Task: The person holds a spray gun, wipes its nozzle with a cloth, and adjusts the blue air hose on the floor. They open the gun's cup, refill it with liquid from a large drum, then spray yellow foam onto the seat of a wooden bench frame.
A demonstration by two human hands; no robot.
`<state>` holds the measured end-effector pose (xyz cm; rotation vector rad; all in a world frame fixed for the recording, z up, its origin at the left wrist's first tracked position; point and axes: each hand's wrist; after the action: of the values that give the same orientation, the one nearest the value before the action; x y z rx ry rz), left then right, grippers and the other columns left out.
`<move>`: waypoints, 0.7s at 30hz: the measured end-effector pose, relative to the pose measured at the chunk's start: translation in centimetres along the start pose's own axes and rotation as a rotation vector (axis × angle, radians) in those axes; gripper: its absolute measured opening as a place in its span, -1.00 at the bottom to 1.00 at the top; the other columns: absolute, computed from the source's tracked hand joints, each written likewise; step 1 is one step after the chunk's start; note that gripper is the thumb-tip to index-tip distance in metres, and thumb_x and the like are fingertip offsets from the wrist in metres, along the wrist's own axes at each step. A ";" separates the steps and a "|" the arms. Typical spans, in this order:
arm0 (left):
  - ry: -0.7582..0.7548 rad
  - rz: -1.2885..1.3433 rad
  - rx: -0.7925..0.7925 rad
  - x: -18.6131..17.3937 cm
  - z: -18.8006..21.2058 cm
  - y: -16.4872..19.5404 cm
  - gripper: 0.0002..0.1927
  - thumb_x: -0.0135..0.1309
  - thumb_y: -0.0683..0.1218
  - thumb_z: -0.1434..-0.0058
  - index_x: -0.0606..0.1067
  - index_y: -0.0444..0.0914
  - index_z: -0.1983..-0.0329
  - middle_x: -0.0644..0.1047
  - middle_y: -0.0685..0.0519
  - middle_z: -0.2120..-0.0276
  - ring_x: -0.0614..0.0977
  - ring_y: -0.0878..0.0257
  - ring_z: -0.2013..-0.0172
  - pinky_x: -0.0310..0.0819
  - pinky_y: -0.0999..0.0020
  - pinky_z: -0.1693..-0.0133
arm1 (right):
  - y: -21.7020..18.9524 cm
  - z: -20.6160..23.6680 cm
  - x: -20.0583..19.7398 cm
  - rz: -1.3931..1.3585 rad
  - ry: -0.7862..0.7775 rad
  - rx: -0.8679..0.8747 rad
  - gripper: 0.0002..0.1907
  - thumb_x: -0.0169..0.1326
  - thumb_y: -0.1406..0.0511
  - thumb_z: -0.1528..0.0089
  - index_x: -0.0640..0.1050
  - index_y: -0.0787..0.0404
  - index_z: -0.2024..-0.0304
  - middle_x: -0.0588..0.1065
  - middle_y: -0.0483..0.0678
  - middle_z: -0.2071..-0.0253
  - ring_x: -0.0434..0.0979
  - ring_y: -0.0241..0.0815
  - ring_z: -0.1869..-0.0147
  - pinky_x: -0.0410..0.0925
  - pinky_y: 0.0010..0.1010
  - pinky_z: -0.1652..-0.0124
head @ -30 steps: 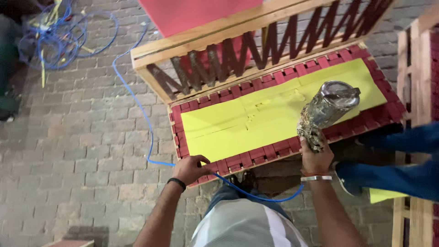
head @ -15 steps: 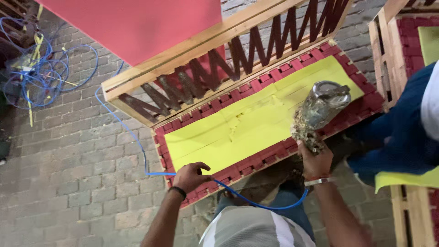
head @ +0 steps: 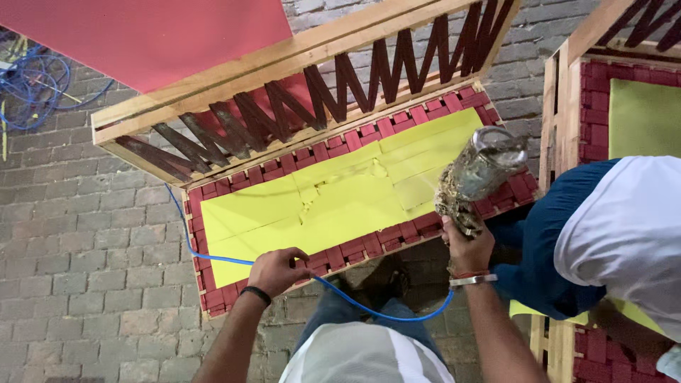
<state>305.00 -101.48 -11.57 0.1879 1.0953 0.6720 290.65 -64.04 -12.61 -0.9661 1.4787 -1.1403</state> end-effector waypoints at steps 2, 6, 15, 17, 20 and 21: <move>-0.018 -0.014 -0.015 -0.2 -0.3 -0.2 -0.47 0.37 0.33 0.13 0.68 0.03 0.14 0.67 0.07 0.33 0.70 0.13 0.24 0.57 0.21 0.19 | 0.3 -0.6 0.0 -0.023 0.017 0.034 -0.74 0.29 0.34 -0.26 0.60 0.35 0.06 0.60 -0.05 0.30 0.55 -0.31 0.37 0.42 -0.43 0.39; -0.020 -0.002 0.007 -0.9 -2.6 -0.7 -0.45 0.37 0.31 0.11 0.66 -0.02 0.10 0.68 0.05 0.29 0.70 0.11 0.22 0.58 0.18 0.18 | 0.5 -1.4 0.1 -0.139 0.124 0.071 -0.72 0.29 0.36 -0.24 0.60 0.36 0.03 0.60 -0.08 0.28 0.53 -0.34 0.39 0.39 -0.45 0.42; -0.474 -0.055 0.062 -0.2 -6.2 0.7 -0.51 0.25 0.28 -0.06 0.69 -0.12 0.10 0.71 0.06 0.22 0.71 0.20 0.18 0.57 0.27 0.07 | -0.1 -1.3 -1.3 -0.067 0.170 -0.037 -0.73 0.28 0.38 -0.23 0.61 0.34 0.03 0.62 -0.10 0.25 0.55 -0.38 0.36 0.42 -0.50 0.39; -0.495 0.033 0.079 0.5 -6.6 1.2 -0.52 0.26 0.26 -0.11 0.67 -0.18 0.11 0.71 0.06 0.22 0.69 0.25 0.21 0.55 0.29 0.09 | -0.2 -1.7 -1.3 -0.085 0.191 0.012 -0.77 0.28 0.39 -0.23 0.61 0.35 0.08 0.61 -0.09 0.26 0.55 -0.38 0.38 0.41 -0.50 0.40; -0.588 0.339 -0.014 3.4 -7.7 3.8 -0.58 0.21 0.17 -0.18 0.65 -0.22 0.10 0.68 0.08 0.24 0.66 0.27 0.30 0.60 0.28 0.21 | -0.6 -2.6 -1.9 -0.104 0.181 0.125 -0.86 0.28 0.39 -0.25 0.62 0.35 0.19 0.61 -0.10 0.31 0.54 -0.37 0.41 0.41 -0.50 0.42; -0.613 0.464 -0.067 4.2 -8.3 4.9 -0.61 0.18 0.14 -0.20 0.64 -0.22 0.09 0.67 0.09 0.24 0.65 0.28 0.34 0.63 0.26 0.26 | -0.7 -2.9 -2.1 -0.153 0.166 0.111 -0.86 0.26 0.39 -0.24 0.62 0.33 0.17 0.60 -0.13 0.31 0.53 -0.40 0.41 0.42 -0.51 0.42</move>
<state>297.01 -96.65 -16.38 0.5612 0.4348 0.9804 288.25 -61.70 -11.24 -0.9387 1.4743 -1.4274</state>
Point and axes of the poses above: each hand's wrist, its own z-axis away from the middle knuckle, its own x-axis out of the palm, y = z × x
